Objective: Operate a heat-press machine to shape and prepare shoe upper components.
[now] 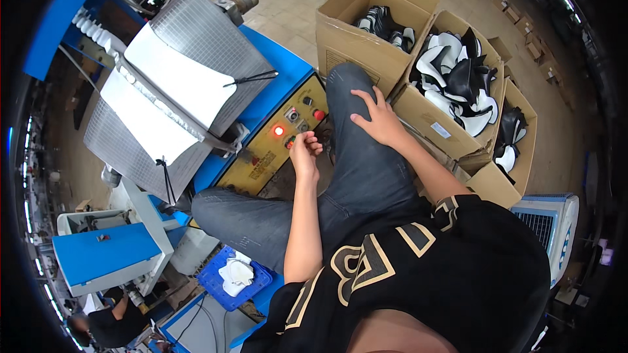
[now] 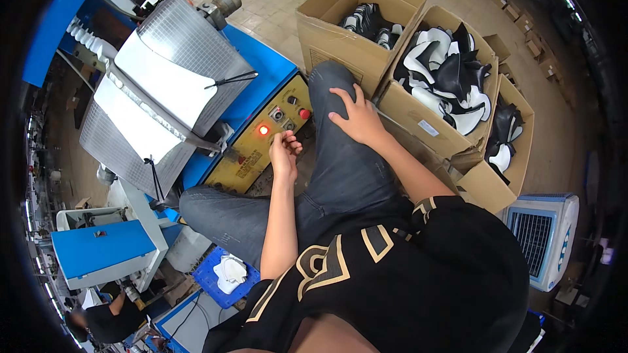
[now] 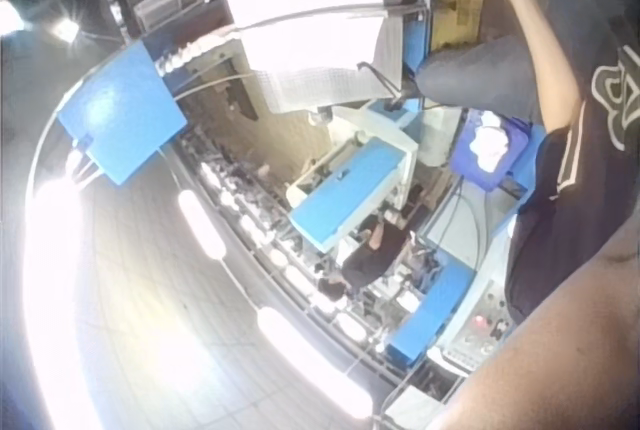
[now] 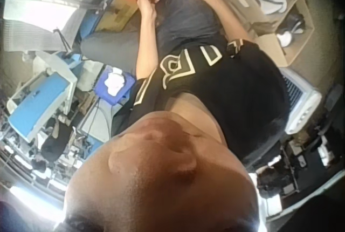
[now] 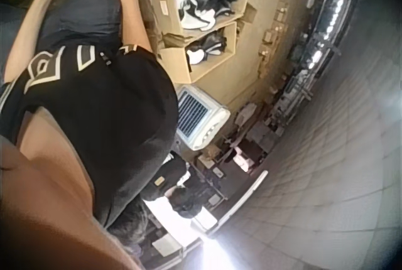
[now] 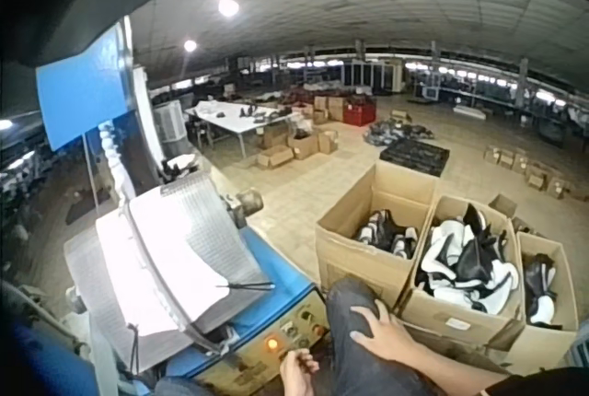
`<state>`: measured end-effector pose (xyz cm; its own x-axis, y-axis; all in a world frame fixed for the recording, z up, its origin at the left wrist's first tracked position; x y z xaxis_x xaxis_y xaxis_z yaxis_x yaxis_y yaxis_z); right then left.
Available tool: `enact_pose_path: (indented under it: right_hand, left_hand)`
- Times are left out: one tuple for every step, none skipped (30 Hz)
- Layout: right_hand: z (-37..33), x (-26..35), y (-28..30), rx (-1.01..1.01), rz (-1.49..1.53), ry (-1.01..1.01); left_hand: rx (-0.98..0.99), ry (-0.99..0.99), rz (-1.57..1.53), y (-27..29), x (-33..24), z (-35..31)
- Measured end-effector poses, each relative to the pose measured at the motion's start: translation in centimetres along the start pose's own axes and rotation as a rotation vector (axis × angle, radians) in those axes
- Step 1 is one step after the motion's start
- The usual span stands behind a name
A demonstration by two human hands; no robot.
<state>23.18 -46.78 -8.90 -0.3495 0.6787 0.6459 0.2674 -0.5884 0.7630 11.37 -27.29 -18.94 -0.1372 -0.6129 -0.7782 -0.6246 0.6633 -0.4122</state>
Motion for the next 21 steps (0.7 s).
enact_pose_path:
  right_hand:
    - [0.1, 0.1, -0.1, 0.048, 0.004, -0.036]
    - [0.1, 0.4, 0.0, 0.038, 0.049, -0.020]
    - [0.0, 0.6, 0.2, -0.001, 0.079, -0.006]
    - [-0.1, 0.7, 0.5, -0.058, 0.061, -0.009]
    - [-0.2, 0.8, 0.6, -0.067, 0.079, 0.003]
    - [-0.3, 1.4, 1.2, -0.158, 0.099, 0.093]
    - [-0.5, 1.9, 2.3, -0.303, 0.129, 0.183]
    - [-0.1, 2.0, 2.4, -0.248, 0.127, 0.170]
    - [0.1, 2.2, 3.6, -0.343, 0.140, 0.202]
    - [0.4, 2.3, 5.0, -0.452, 0.149, 0.230]
    - [1.1, 2.3, 6.1, -0.498, 0.170, 0.248]
    - [1.9, 2.3, 7.6, -0.536, 0.124, 0.287]
    - [2.6, 2.0, 9.1, -0.592, 0.077, 0.304]
    - [3.8, 1.3, 10.7, -0.604, 0.044, 0.320]
    - [5.1, 0.6, 12.1, -0.626, 0.008, 0.330]
    - [6.0, -0.1, 12.8, -0.647, -0.139, 0.317]
    - [6.8, -0.8, 13.2, -0.666, -0.285, 0.302]
    - [7.9, -1.6, 13.0, -0.631, -0.383, 0.262]
    - [8.9, -3.0, 12.3, -0.441, -0.478, 0.148]
    - [9.2, -3.4, 12.2, -0.431, -0.405, 0.201]
    - [9.3, -3.6, 12.3, -0.474, -0.374, 0.237]
  left_hand:
    - [-0.036, 0.023, 0.010, 0.1, 0.4, -0.1]
    - [-0.011, 0.036, 0.041, -0.2, 0.9, -0.2]
    - [0.078, 0.020, 0.066, -0.9, 1.1, -0.4]
    - [0.104, 0.035, 0.073, -1.1, 1.4, -0.6]
    - [0.042, 0.064, 0.097, -0.8, 1.7, -0.8]
    - [0.051, 0.092, 0.127, -0.8, 1.9, -0.9]
    - [0.101, 0.117, 0.152, -1.1, 2.1, -1.1]
    - [0.089, 0.129, 0.150, -1.1, 2.0, -1.1]
    - [0.059, 0.141, 0.164, -0.9, 2.0, -1.0]
    - [0.051, 0.122, 0.157, -0.9, 1.8, -0.9]
    - [0.110, 0.047, 0.124, -1.3, 1.4, -0.8]
    - [0.045, 0.102, 0.142, -1.0, 1.7, -0.7]
    - [0.062, 0.102, 0.168, -1.1, 1.8, -0.6]
    - [0.128, 0.100, 0.186, -1.5, 1.9, -0.6]
    - [0.072, 0.108, 0.194, -1.2, 2.0, -0.4]
    - [0.067, 0.142, 0.199, -1.3, 2.3, -0.3]
    - [0.090, 0.177, 0.200, -1.4, 2.5, -0.2]
    - [0.081, 0.172, 0.189, -1.4, 2.5, 0.1]
    - [0.037, 0.191, 0.200, -1.3, 2.5, 0.4]
    - [0.047, 0.164, 0.189, -1.4, 2.3, 0.7]
    - [0.122, 0.083, 0.152, -2.0, 1.8, 1.0]
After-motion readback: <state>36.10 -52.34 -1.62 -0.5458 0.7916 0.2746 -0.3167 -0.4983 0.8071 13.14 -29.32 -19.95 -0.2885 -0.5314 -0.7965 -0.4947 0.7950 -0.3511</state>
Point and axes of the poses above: each hand's wrist, its own z-axis towards the middle knuckle, its own y-axis out of the back of the hand, x = y × z, the point moved 6 cm from there along z, towards the middle knuckle, and after that the axes turned 6 degrees about z, right-handed, at the moved point
